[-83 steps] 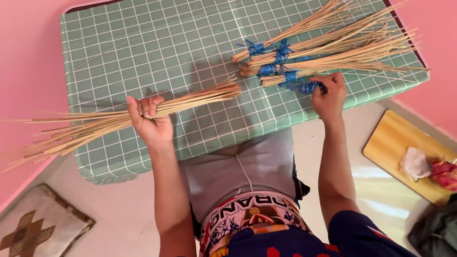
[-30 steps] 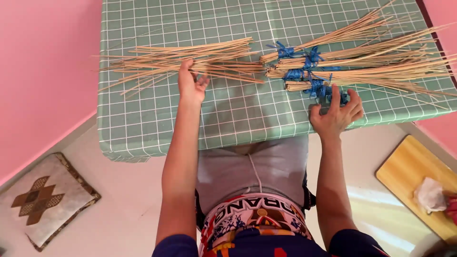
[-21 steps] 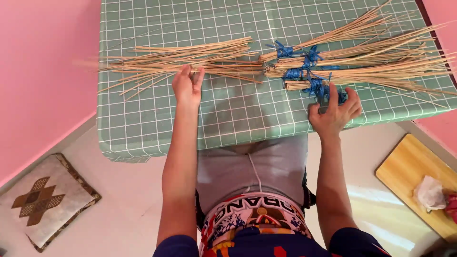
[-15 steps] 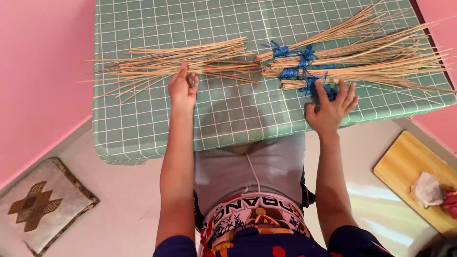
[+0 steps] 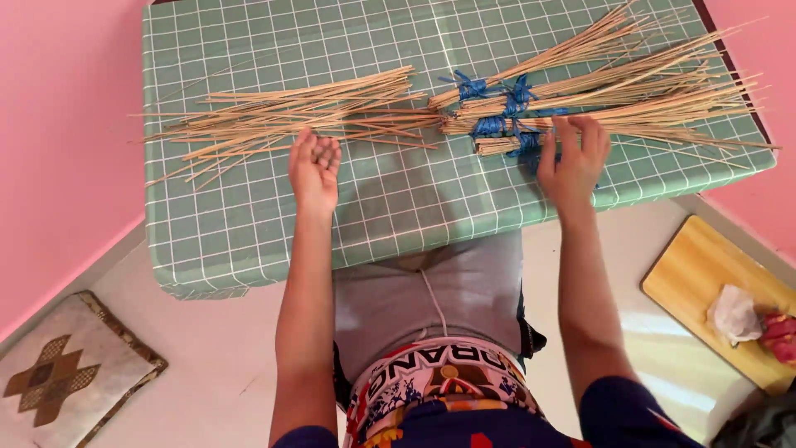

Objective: Tying small bundles of thin wooden sticks together using blue plastic string on a table.

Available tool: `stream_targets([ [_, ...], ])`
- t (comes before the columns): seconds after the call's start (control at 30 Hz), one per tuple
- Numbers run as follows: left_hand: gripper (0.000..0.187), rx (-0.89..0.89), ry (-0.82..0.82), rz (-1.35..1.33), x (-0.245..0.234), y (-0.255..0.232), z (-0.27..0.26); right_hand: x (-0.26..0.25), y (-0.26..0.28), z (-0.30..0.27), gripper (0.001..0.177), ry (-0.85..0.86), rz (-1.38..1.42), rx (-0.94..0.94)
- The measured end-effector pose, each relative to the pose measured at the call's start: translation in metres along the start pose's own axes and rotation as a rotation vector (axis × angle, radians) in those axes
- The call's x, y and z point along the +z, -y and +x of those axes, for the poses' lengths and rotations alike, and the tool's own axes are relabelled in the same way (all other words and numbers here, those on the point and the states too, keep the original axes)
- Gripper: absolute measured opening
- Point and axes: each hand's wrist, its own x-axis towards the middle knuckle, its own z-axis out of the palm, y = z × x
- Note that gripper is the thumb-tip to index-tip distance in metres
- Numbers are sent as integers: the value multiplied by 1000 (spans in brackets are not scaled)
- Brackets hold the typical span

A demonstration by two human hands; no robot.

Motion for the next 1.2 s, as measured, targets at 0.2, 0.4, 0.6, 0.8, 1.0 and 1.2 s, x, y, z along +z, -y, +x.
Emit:
stream_targets([
  [0.2, 25, -9, 161, -59, -9, 0, -9, 61, -68, 15, 33, 243, -425, -226],
  [0.4, 22, -23, 266, -210, -8, -4, -19, 64, -79, 44, 41, 492, -537, -223],
  [0.6, 19, -3, 277, -238, -9, -4, -17, 23, -35, 68, 21, 181, -319, -364],
  [0.8, 27, -45, 238, -207, -4, -5, -15, -6, 18, 103, 17, 7, -148, -419],
  [1.0, 23, 3, 208, -2, 1, -3, -18, 5, 73, 119, 19, -189, -16, -511],
  [1.2, 33, -87, 417, 97, 6, 3, -25, 10, 139, 123, 16, -310, 344, -487],
])
